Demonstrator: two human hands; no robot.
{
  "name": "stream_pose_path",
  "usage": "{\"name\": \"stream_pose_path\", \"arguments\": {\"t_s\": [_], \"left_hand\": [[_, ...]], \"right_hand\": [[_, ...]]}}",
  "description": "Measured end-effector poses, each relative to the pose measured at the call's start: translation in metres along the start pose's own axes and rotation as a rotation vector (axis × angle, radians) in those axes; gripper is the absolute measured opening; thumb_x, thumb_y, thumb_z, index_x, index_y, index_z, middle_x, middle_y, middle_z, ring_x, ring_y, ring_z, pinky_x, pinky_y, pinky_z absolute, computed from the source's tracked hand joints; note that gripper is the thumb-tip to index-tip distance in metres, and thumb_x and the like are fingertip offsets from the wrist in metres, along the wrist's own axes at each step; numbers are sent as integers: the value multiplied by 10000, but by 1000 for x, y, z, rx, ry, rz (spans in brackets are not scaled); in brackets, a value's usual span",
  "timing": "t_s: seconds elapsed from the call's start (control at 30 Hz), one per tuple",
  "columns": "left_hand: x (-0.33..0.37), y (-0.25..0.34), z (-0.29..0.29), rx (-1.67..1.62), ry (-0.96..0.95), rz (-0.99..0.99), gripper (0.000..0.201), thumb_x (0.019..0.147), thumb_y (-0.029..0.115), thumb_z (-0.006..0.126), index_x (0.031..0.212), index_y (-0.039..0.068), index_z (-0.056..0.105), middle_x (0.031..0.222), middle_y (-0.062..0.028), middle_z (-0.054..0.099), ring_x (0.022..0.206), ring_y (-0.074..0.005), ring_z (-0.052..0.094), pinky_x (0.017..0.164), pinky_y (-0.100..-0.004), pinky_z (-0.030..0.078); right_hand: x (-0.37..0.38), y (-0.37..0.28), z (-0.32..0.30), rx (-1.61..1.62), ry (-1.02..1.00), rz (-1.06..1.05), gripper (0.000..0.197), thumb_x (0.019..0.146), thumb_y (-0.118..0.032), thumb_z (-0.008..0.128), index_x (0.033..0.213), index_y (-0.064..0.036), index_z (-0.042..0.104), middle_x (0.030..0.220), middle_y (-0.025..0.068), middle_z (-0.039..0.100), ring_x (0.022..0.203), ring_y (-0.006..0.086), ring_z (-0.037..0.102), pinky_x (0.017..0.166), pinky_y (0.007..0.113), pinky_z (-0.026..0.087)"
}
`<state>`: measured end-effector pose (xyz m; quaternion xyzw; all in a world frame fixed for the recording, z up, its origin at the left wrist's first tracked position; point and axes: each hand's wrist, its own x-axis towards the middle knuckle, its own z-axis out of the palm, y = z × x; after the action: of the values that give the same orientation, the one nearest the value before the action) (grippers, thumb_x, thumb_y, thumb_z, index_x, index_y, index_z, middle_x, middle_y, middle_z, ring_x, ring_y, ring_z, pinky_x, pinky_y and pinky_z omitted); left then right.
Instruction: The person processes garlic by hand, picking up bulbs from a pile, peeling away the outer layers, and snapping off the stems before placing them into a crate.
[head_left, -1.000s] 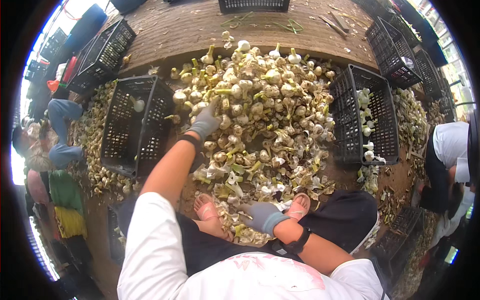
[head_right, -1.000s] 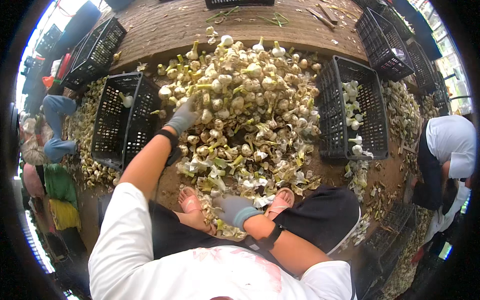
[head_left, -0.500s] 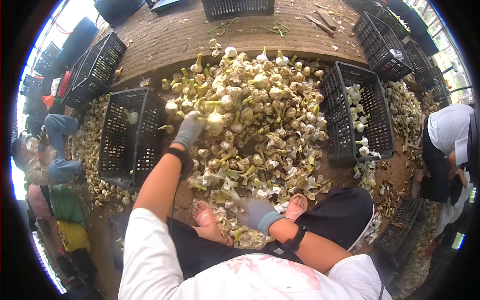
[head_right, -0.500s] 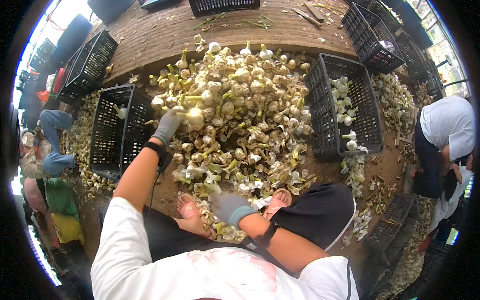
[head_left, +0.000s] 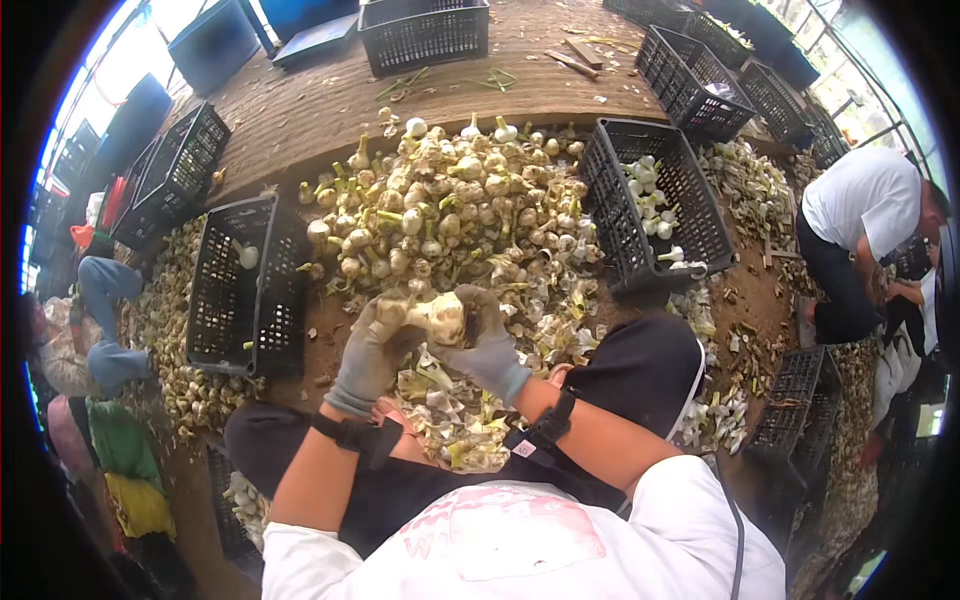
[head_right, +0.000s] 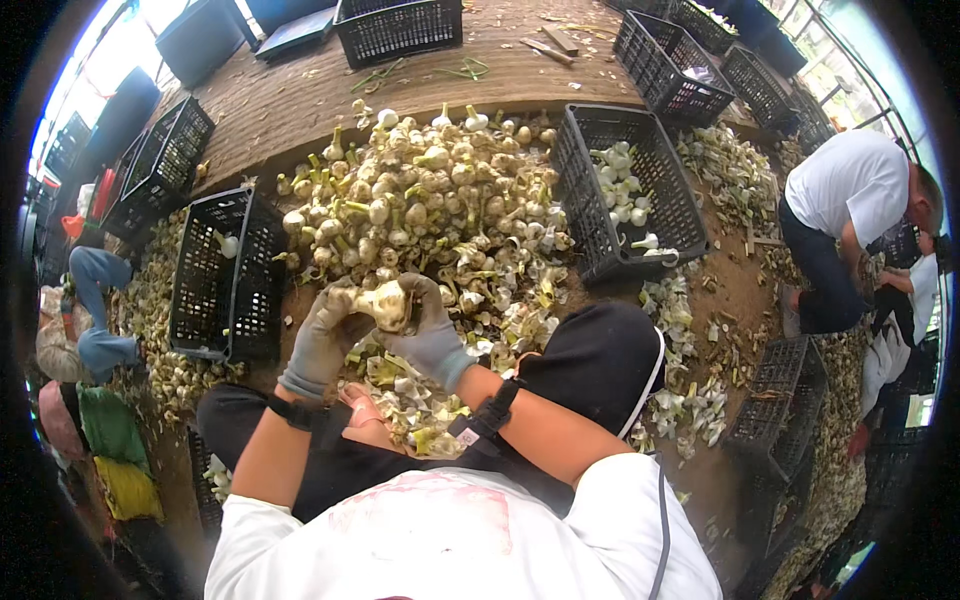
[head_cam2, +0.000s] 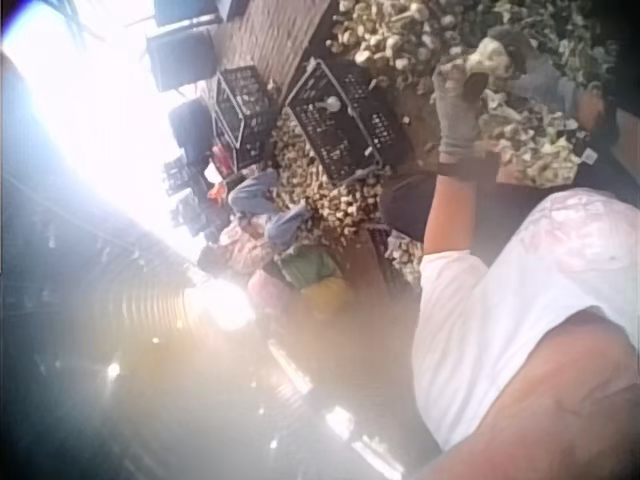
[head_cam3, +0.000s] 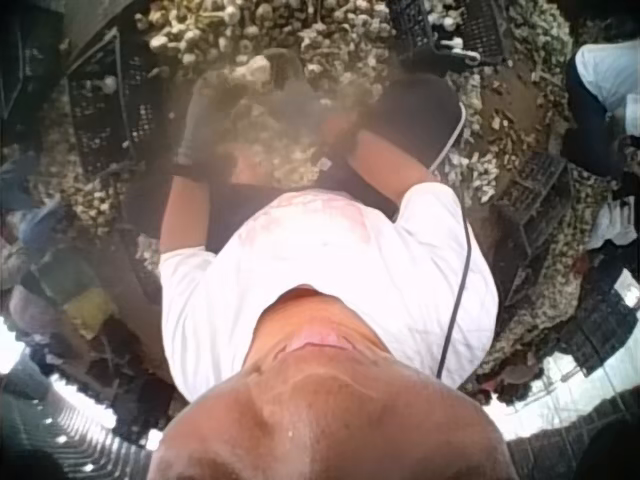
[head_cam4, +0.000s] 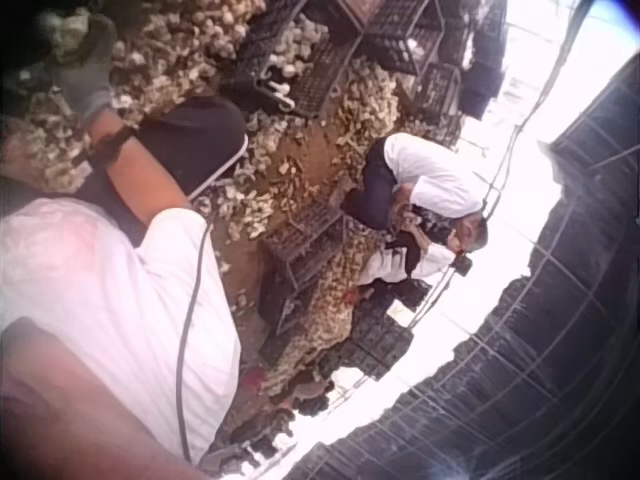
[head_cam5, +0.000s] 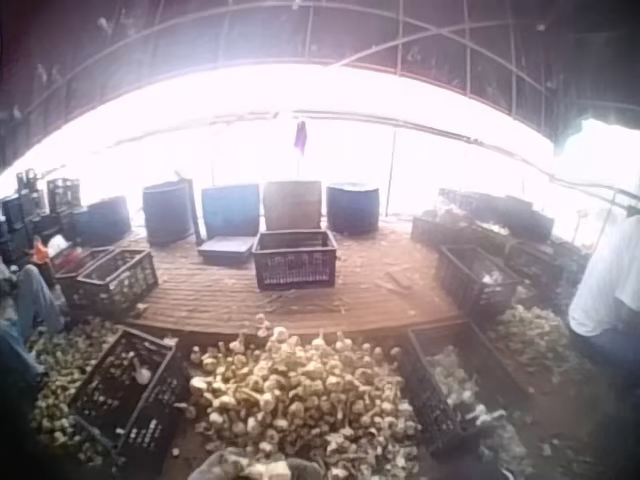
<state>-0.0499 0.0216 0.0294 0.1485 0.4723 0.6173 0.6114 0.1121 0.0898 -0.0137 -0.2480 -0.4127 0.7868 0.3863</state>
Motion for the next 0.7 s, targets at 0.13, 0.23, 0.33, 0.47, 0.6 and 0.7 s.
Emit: {"name": "stream_pose_path", "arguments": {"t_s": [0.13,0.23,0.33,0.47,0.6,0.7], "left_hand": [[6,-28,-2,-345,-40,44,334,949,315,525,1185,79,536,1059,-73,615,990,-224,598,862,-399,506],[-10,-24,15,-278,23,185,158,965,167,498,1068,57,546,939,-32,595,898,-149,589,793,-297,498],[-26,-15,6,-301,-73,126,205,958,103,469,1145,35,517,1003,-59,596,925,-158,594,807,-295,507],[-51,-1,39,-286,74,173,374,933,6,398,1301,43,451,1031,-79,600,806,-150,617,667,-268,541],[-35,-31,10,-29,150,386,418,883,-102,354,1255,38,484,1077,-78,580,873,-141,595,738,-255,523],[-33,-42,15,59,151,579,424,820,-156,381,1172,34,521,1073,-69,580,894,-142,575,812,-262,493]], "right_hand": [[-5,-12,-1,-973,-120,-884,630,570,-50,819,1081,-172,470,1124,152,479,959,329,546,753,396,493],[-9,-9,-7,-1088,-206,-1002,635,569,-59,815,1083,-209,474,1183,160,450,994,337,547,774,385,499],[-10,-23,5,-1030,-272,-1137,513,687,10,688,1082,-251,491,1133,176,456,894,357,573,724,423,515],[-12,-8,-5,-1045,-199,-1127,606,641,-14,737,1114,-211,414,1115,177,463,960,372,554,760,413,507],[-22,-14,9,-950,-291,-944,603,661,-23,756,1137,-172,418,1146,154,464,1016,340,546,807,393,501],[-23,-20,16,-135,-237,-216,563,812,-131,703,1276,-98,387,1195,95,497,1079,225,541,873,384,500]]}}
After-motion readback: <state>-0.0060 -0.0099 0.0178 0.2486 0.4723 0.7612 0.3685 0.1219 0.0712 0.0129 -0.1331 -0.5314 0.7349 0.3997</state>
